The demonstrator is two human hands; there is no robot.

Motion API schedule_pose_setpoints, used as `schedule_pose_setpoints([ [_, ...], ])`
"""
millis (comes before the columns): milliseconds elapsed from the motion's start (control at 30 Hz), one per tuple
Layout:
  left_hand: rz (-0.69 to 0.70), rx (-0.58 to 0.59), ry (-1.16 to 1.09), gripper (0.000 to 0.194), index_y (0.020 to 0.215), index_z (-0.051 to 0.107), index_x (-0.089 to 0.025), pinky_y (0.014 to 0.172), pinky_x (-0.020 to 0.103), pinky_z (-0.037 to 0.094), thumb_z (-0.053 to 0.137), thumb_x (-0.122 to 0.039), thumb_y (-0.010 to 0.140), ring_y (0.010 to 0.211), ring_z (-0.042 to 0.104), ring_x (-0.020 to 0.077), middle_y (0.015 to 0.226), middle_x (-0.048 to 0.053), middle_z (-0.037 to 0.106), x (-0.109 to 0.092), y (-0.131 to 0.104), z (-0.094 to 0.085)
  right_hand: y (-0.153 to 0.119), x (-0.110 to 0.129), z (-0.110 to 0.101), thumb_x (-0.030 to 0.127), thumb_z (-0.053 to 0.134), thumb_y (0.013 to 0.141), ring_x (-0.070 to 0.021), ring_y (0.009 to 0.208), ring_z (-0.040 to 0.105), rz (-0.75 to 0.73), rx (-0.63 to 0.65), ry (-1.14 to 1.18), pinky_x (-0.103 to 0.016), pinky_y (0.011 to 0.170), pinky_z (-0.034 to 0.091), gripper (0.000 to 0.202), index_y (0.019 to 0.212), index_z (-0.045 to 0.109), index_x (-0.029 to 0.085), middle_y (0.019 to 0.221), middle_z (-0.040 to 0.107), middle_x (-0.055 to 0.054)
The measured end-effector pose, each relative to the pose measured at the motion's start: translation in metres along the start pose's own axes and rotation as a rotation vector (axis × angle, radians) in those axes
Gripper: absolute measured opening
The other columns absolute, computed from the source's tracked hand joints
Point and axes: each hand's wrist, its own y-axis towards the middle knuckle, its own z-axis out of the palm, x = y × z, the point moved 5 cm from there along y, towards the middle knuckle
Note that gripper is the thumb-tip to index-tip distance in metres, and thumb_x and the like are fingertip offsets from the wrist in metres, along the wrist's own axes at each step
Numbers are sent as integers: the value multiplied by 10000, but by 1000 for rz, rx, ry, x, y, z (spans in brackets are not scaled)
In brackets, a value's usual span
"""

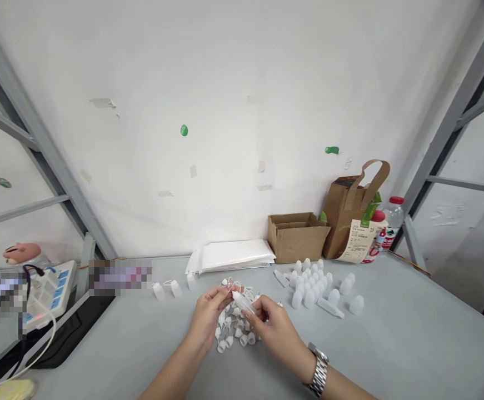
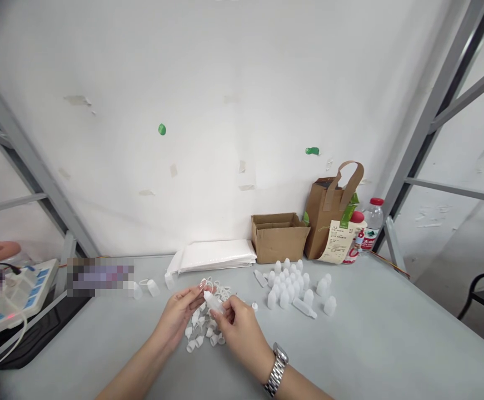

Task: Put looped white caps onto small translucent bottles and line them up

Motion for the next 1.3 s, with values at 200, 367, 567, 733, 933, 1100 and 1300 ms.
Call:
schedule_pose_setpoints([
  [200, 15, 31, 7, 253, 684, 698, -100, 837, 279, 435, 736, -330, 586, 838, 642, 222, 797, 123, 720, -1, -2, 4, -1, 3, 1, 436, 491, 806, -114, 549, 471, -21, 0, 0, -225, 532, 368, 285, 672, 471, 185, 584, 532, 27],
  [367, 43, 85, -23, 369, 931, 672, -152, 863, 316, 440, 744, -279, 592, 990, 597, 249, 1021, 115, 679, 3, -6, 13, 4, 4, -5, 438, 491, 811, -118, 580, 483, -68, -49, 37, -225, 553, 384, 276, 704, 497, 184, 618, 541, 25],
  [567, 114, 74, 137, 274, 831, 693, -155, 795, 302, 466, 743, -259, 583, 875, 631, 236, 904, 94, 712, 0, 0, 11, 7, 1, -4, 387, 487, 828, -143, 651, 514, -122, 3, -20, -251, 623, 417, 231, 871, 595, 187, 718, 591, -7],
  [733, 414, -123, 682, 214, 834, 705, -259, 798, 251, 427, 699, -275, 620, 874, 597, 217, 917, 22, 699, -39, -15, -16, 4, 0, -2, 359, 500, 829, -167, 735, 546, -175, 71, -117, -283, 710, 425, 390, 1198, 496, 233, 832, 615, -26],
  [933, 305, -536, 1044, 153, 745, 675, -257, 693, 298, 396, 672, -292, 596, 811, 607, 289, 820, 56, 702, -69, -35, -113, 3, -2, 0, 403, 471, 837, -167, 679, 554, -139, 96, -158, -283, 670, 427, 349, 1105, 577, 206, 764, 632, -27],
  [1100, 262, -645, 1185, 186, 770, 637, -228, 659, 300, 383, 595, -362, 648, 823, 613, 312, 794, 94, 702, -73, -29, -161, 0, 1, 4, 425, 463, 835, -176, 687, 575, -136, 117, -168, -280, 654, 428, 358, 1081, 601, 204, 786, 655, -44],
  [1300, 206, -698, 1262, 338, 971, 583, -183, 733, 319, 415, 483, -386, 721, 925, 607, 287, 935, 114, 691, -63, -17, -169, 0, 2, 4, 425, 444, 843, -170, 680, 583, -126, 134, -216, -265, 642, 427, 356, 1055, 611, 192, 767, 659, -40],
])
